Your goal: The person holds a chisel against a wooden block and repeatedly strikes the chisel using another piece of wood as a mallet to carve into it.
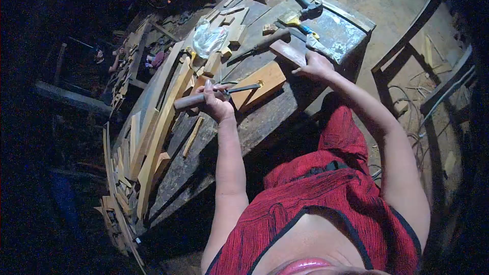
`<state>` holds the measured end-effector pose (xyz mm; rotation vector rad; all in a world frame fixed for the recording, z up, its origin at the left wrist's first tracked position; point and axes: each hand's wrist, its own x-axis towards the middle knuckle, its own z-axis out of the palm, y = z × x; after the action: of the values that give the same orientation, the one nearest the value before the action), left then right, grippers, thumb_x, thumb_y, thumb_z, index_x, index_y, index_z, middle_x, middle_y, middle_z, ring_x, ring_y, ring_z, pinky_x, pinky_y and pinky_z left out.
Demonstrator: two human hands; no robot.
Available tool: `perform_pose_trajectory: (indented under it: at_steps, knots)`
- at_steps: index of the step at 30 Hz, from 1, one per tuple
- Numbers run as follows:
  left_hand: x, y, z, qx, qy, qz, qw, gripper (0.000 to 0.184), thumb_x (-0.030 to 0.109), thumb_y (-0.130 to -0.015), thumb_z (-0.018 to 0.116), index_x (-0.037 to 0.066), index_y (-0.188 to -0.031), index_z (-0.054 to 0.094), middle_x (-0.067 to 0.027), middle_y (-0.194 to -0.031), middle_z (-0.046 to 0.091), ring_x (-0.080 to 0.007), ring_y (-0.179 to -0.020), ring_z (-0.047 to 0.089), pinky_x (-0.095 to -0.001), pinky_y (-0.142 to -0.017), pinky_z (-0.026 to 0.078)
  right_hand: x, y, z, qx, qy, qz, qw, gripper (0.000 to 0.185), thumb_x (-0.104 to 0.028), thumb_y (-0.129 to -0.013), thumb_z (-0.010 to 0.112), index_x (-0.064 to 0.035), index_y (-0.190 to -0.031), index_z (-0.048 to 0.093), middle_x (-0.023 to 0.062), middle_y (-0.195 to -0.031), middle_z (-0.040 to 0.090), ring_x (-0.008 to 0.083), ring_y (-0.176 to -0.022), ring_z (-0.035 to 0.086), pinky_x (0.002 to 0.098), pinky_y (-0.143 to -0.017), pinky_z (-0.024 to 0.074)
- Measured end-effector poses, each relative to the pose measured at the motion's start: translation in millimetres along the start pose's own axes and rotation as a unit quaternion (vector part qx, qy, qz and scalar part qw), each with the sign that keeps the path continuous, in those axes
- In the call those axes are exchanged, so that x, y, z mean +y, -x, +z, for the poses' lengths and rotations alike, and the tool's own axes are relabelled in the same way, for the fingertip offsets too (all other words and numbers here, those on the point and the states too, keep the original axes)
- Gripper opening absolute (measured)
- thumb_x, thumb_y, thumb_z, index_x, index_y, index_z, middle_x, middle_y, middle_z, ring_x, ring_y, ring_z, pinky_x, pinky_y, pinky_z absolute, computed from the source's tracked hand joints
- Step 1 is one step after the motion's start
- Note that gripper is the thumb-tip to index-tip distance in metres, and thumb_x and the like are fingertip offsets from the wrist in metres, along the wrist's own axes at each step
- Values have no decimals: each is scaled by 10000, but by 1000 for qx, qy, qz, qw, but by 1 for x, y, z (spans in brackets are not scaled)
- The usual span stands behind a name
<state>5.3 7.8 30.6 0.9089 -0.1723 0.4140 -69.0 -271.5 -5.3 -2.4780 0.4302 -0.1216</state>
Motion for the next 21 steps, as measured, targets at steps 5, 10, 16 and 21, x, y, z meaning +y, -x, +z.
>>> perform_pose_trajectory:
  at_steps: [5,10,16,21]
  knots:
    - [-13,-16,-12,56,-28,-37,997,246,237,-766,656,133,-698,444,0,-604,460,-148,-551,503,-327,-554,459,0,1,13,34,63,-22,997,732,-595,-590,694,-16,-1015,553,193,-1025,581,338,-949,572,421,-796,454]
    - [-1,-20,10,103,-5,-76,992,260,256,-754,663,140,-681,443,17,-564,450,-123,-488,446,-290,-518,428,-5,4,9,11,59,-14,998,689,-581,-607,693,-22,-982,543,207,-1027,566,352,-948,570,441,-797,452]
    - [17,-11,53,-19,29,-75,997,221,135,-762,648,130,-766,427,18,-535,431,-104,-457,442,-259,-440,407,-5,7,11,13,65,-8,998,685,-569,-615,692,-39,-1013,520,207,-1041,547,371,-957,562,464,-805,443]
    - [-4,-11,59,-121,-58,5,991,256,119,-776,635,128,-908,415,-27,-577,477,-147,-470,511,-279,-464,461,-3,7,11,17,54,-25,998,708,-524,-632,709,-20,-1077,488,238,-1059,530,379,-965,568,447,-811,469]
